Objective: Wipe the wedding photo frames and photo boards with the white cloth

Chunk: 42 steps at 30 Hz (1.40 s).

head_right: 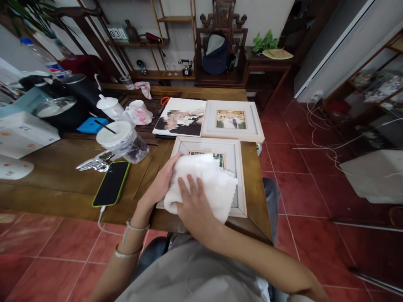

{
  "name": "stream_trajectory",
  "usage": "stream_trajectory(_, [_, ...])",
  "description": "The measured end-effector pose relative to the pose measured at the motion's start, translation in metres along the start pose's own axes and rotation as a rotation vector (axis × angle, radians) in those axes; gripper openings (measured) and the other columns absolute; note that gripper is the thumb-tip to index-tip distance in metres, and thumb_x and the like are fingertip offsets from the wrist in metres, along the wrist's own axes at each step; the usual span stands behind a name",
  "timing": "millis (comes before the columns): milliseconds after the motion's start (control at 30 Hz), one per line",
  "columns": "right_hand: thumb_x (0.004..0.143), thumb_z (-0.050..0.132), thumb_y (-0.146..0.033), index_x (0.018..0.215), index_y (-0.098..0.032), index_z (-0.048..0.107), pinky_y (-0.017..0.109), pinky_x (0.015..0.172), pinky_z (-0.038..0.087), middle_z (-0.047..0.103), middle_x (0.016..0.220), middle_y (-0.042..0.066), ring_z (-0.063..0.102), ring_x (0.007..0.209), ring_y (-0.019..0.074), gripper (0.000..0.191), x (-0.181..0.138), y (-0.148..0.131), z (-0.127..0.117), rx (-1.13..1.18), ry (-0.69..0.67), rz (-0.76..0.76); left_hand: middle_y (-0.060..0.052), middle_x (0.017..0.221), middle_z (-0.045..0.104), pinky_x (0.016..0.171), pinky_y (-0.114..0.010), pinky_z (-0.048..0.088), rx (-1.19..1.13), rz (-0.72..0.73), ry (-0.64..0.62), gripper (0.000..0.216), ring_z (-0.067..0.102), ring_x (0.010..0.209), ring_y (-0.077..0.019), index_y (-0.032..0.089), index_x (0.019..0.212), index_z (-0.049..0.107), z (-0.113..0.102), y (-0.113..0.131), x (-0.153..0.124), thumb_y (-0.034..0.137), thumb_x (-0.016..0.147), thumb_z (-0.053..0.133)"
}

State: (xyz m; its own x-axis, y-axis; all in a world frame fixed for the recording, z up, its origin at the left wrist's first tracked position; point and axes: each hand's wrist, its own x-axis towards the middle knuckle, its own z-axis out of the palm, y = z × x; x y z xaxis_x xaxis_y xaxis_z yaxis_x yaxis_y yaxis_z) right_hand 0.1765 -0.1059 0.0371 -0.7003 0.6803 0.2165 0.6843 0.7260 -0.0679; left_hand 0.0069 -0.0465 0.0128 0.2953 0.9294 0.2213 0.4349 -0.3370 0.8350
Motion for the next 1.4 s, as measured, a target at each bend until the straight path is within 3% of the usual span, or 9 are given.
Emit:
stream_trajectory(367, [0.076,0.059,-0.003,0.084,-0.015,0.074,0.067,0.103,0.040,0.046,0.146,0.018,0.039,0.133,0.0473,0.021,-0.064,0.043,-0.038,0.057,-0.110,0.087,-0.011,0.148,0.045,0.119,-0.048,0.027,0.249,0.023,-0.027,0.045,0.034,0.142,-0.0227,0.019,0.141,0.043,0.005,-0.006,0.006,0.036,0.102,0.032])
stream_trajectory(533, [0.064,0.041,0.004,0.078,-0.023,0.069,0.046,0.102,0.049,0.066,0.127,0.005,0.058,0.121,0.0278,0.041,-0.082,0.098,-0.090,0.382,-0.251,0.117,-0.011,0.147,0.046,0.117,-0.049,0.028,0.261,0.022,-0.019,0.042,0.036,0.141,-0.0232,0.021,0.140,0.044,0.006,-0.005,0.006,0.032,0.101,0.033])
stream_trajectory(600, [0.067,0.047,-0.005,0.062,-0.024,0.064,0.037,0.071,0.059,0.075,0.084,0.002,0.070,0.079,0.0239,0.026,-0.088,0.127,-0.102,0.596,-0.027,0.319,-0.012,0.146,0.047,0.118,-0.049,0.029,0.257,0.035,-0.009,0.042,0.036,0.141,-0.0226,0.020,0.140,0.044,0.006,-0.005,0.007,0.029,0.101,0.031])
stream_trajectory(667, [0.073,0.053,-0.016,0.057,-0.024,0.060,0.033,0.049,0.053,0.065,0.057,-0.001,0.062,0.051,0.0203,0.019,-0.092,0.153,-0.106,0.651,0.133,0.426,-0.013,0.145,0.047,0.118,-0.048,0.029,0.253,0.048,-0.005,0.042,0.036,0.141,-0.0220,0.018,0.140,0.045,0.007,-0.006,0.007,0.026,0.101,0.029])
stream_trajectory(800, [0.073,0.065,-0.022,0.075,-0.022,0.065,0.035,0.059,0.052,0.066,0.070,0.000,0.063,0.065,0.0217,0.003,-0.087,0.185,-0.102,0.502,0.736,0.637,-0.014,0.146,0.047,0.117,-0.049,0.029,0.250,0.047,-0.005,0.042,0.036,0.140,-0.0221,0.016,0.139,0.045,0.007,-0.008,0.006,0.022,0.100,0.029])
stream_trajectory(867, [0.073,0.061,-0.017,0.065,-0.021,0.058,0.035,0.059,0.049,0.062,0.065,0.000,0.061,0.063,0.0206,0.009,-0.076,0.187,-0.101,0.277,0.820,0.568,-0.015,0.146,0.047,0.117,-0.050,0.029,0.246,0.051,-0.002,0.042,0.036,0.140,-0.0225,0.015,0.139,0.046,0.007,-0.008,0.006,0.021,0.100,0.030])
stream_trajectory(1000, [0.065,0.050,-0.009,0.054,-0.022,0.052,0.038,0.069,0.053,0.070,0.080,0.006,0.066,0.077,0.0237,0.017,-0.044,0.179,-0.091,0.071,0.511,0.302,-0.013,0.144,0.049,0.117,-0.052,0.030,0.232,0.074,0.008,0.043,0.038,0.139,-0.0226,0.018,0.138,0.046,0.007,-0.009,0.007,0.019,0.099,0.031])
stream_trajectory(1167, [0.066,0.049,-0.002,0.100,-0.018,0.071,0.057,0.111,0.031,0.052,0.143,0.010,0.042,0.135,0.0336,0.044,-0.010,0.160,-0.049,-0.053,0.004,0.083,-0.012,0.143,0.050,0.116,-0.052,0.031,0.214,0.096,0.020,0.045,0.039,0.139,-0.0225,0.021,0.137,0.049,0.007,-0.010,0.007,0.015,0.096,0.031])
stream_trajectory(1400, [0.067,0.049,0.001,0.109,-0.016,0.071,0.064,0.109,0.029,0.050,0.143,0.018,0.038,0.136,0.0406,0.050,-0.015,0.131,-0.046,-0.072,-0.181,0.092,-0.011,0.144,0.050,0.118,-0.051,0.029,0.183,0.097,0.016,0.055,0.037,0.141,-0.0215,0.020,0.137,0.049,0.006,-0.012,0.007,0.003,0.088,0.031])
